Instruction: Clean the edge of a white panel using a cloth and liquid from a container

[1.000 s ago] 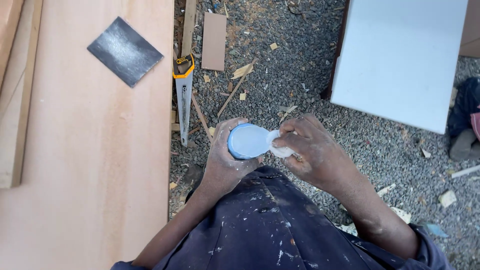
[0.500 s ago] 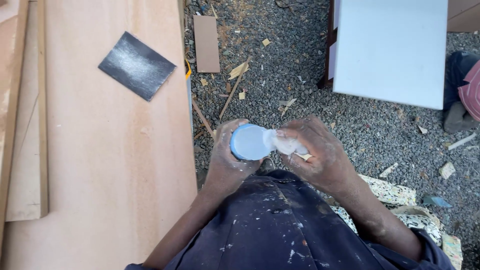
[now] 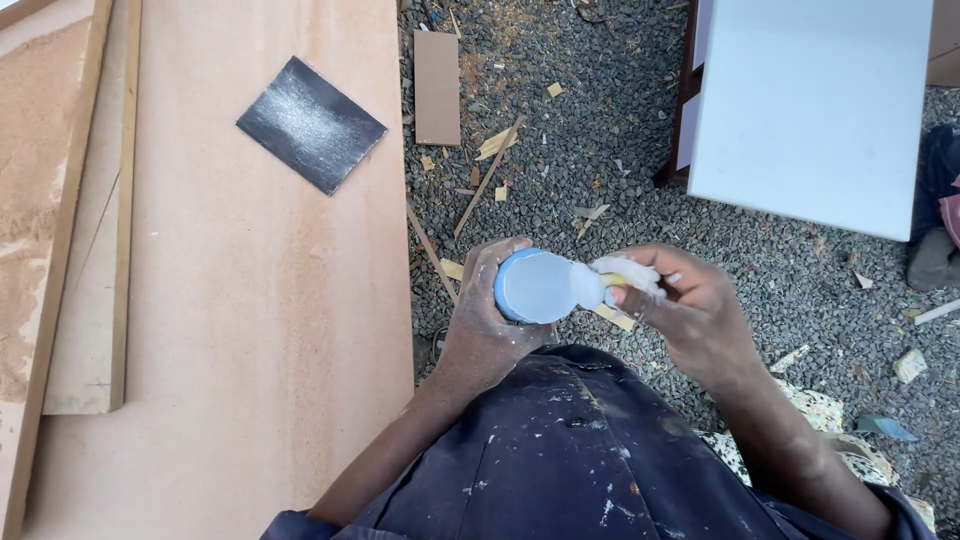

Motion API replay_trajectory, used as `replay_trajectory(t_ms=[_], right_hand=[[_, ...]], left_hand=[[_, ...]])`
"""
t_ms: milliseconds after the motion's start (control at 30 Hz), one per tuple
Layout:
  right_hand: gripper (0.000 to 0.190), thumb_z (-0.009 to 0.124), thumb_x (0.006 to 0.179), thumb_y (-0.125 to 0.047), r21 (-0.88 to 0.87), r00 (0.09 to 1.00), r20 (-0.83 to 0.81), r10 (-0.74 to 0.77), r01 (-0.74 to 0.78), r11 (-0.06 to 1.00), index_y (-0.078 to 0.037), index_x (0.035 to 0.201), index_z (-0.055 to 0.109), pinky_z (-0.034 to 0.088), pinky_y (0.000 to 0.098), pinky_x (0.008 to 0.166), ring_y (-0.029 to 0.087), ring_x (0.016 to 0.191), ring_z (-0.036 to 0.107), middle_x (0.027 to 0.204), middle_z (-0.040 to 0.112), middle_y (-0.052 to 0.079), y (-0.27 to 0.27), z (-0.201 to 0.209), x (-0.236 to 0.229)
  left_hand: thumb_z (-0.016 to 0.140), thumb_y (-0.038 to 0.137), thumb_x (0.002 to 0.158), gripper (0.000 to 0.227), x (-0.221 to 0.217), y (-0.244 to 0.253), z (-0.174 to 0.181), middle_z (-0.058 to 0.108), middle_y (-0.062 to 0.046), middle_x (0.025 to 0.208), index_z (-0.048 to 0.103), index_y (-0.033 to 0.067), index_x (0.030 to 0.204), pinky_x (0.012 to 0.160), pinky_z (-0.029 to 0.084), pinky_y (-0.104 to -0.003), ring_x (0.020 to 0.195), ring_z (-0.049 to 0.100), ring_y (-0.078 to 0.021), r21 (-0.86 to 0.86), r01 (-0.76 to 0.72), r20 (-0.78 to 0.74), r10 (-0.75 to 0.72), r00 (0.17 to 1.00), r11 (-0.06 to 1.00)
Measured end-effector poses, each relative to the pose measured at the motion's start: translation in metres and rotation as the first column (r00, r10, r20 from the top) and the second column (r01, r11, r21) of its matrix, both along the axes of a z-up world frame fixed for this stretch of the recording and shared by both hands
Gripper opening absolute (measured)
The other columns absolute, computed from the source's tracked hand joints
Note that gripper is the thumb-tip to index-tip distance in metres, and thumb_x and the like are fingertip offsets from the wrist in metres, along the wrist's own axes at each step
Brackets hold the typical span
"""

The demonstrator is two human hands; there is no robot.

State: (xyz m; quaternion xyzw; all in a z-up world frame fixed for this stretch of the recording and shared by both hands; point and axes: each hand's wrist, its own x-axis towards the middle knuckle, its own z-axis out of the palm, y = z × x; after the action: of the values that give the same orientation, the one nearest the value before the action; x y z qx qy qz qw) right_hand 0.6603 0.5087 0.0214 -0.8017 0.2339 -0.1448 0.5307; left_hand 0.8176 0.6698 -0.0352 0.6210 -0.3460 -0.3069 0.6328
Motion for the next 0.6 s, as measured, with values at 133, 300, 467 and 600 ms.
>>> replay_trajectory(t_ms=[133, 300, 467, 600], right_hand=[[0.018, 0.071, 0.086, -0.002, 0.195, 0.996, -0.049, -0.074, 0.082, 0.977, 0.004, 0.103, 0.075, 0.049, 0.0348, 0.066, 0.019, 0.081, 0.057, 0.093, 0.074, 0.017, 0.002, -0.005, 0.008], [0.019, 0.069, 0.082, -0.004, 0.308, 0.994, -0.073, -0.085, 0.103, 0.946, 0.007, 0.095, 0.076, 0.053, 0.0363, 0.069, 0.022, 0.086, 0.061, 0.093, 0.073, 0.019, -0.007, -0.024, 0.000], [0.018, 0.063, 0.081, 0.001, 0.168, 0.992, -0.120, 0.025, -0.004, 0.986, 0.006, 0.092, 0.076, 0.053, 0.0418, 0.071, 0.031, 0.085, 0.066, 0.093, 0.075, 0.025, -0.009, -0.015, -0.003], [0.018, 0.064, 0.082, 0.006, 0.035, 0.998, -0.046, 0.042, -0.040, 0.999, 0.006, 0.097, 0.074, 0.053, 0.0479, 0.076, 0.038, 0.088, 0.069, 0.096, 0.073, 0.028, -0.011, -0.023, -0.012]], left_hand=[[0.082, 0.012, 0.074, 0.074, 0.001, 0.002, 0.005, 0.040, -0.020, 0.139, 0.046, 0.0116, 0.139, 0.111, 0.030, -0.075, 0.136, 0.042, -0.0550, 0.003, 0.025, -0.048, -0.024, 0.999, 1.000], [0.080, 0.014, 0.077, 0.071, 0.000, 0.004, 0.004, 0.040, -0.022, 0.139, 0.045, 0.0118, 0.138, 0.110, 0.032, -0.075, 0.136, 0.042, -0.0554, 0.017, 0.054, -0.057, -0.053, 0.997, 0.998], [0.083, 0.014, 0.074, 0.075, 0.000, 0.003, -0.002, 0.041, -0.020, 0.138, 0.046, 0.0114, 0.139, 0.110, 0.033, -0.073, 0.135, 0.043, -0.0517, 0.023, 0.029, -0.081, -0.027, 0.996, 0.999], [0.080, 0.011, 0.076, 0.073, 0.008, 0.005, 0.001, 0.040, -0.021, 0.138, 0.045, 0.0122, 0.140, 0.107, 0.034, -0.073, 0.134, 0.044, -0.0522, 0.005, -0.005, -0.059, 0.006, 0.998, 1.000]])
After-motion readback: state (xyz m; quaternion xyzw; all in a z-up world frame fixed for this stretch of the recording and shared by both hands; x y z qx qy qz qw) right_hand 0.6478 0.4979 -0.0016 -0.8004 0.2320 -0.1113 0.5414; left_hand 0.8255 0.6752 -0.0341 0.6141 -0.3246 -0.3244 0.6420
